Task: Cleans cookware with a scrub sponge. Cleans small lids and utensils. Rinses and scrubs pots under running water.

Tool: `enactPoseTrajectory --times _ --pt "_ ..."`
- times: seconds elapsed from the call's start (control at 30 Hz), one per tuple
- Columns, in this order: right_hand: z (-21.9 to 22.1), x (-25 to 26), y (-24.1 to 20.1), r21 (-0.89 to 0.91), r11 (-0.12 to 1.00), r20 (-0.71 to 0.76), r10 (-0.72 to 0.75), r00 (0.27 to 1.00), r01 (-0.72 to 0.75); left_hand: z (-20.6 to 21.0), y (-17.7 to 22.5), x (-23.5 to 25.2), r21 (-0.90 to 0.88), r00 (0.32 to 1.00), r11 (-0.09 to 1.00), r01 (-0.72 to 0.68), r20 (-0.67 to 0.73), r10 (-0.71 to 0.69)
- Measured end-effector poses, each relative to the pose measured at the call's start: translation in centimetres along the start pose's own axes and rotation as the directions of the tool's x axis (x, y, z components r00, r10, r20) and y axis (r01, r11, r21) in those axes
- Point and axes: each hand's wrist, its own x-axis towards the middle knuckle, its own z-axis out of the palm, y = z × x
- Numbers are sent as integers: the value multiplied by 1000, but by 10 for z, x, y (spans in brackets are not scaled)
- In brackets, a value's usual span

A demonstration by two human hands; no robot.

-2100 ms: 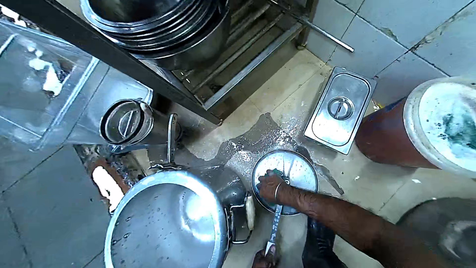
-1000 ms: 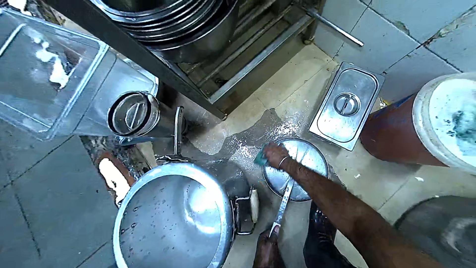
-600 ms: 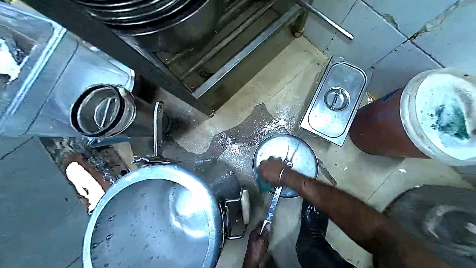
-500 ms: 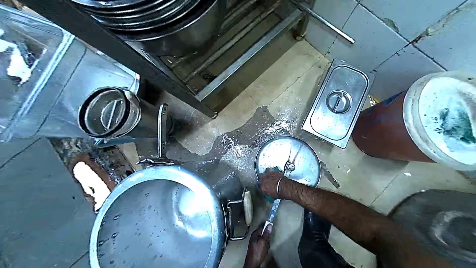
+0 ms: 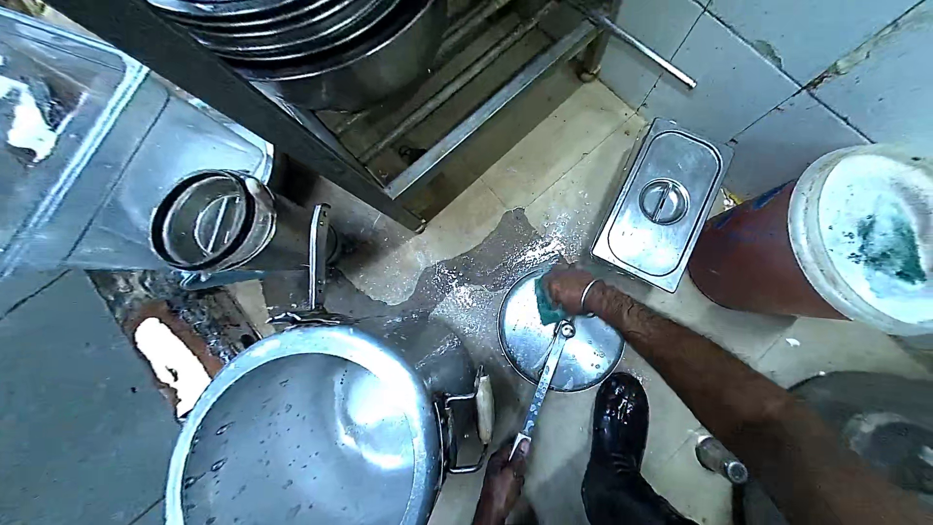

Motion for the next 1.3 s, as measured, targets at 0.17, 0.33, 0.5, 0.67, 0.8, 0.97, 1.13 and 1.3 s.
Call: enactPoseTrajectory --times 0.17,0.33,0.5,0.67,0.8,0.97,1.13,1.3 --pt "27 -1 -69 -128 966 142 -207 968 226 5 -4 -1 -24 1000 1000 16 -8 -16" --pt "16 2 -15 16 1000 -44 -22 999 23 3 -4 0 -14 1000 1000 6 -17 -7" --pt "13 -7 38 165 970 -248 216 944 -178 2 -1 3 -2 1000 1000 6 4 -6" --pt "37 -6 -25 123 990 -146 -49 988 68 1 -5 4 -15 999 999 34 24 -33" --pt "71 -2 -111 -13 940 157 -335 929 341 4 1 -1 -29 999 999 31 14 -30" --pt "77 3 -106 -40 930 46 -363 931 365 4 2 0 -30 1000 1000 -2 -26 2" --pt "46 23 -56 147 977 -260 -111 959 153 2 3 3 -33 999 999 -40 -8 40" --pt "22 8 20 370 921 -329 255 909 -124 7 10 -5 -70 1000 997 -18 -11 17"
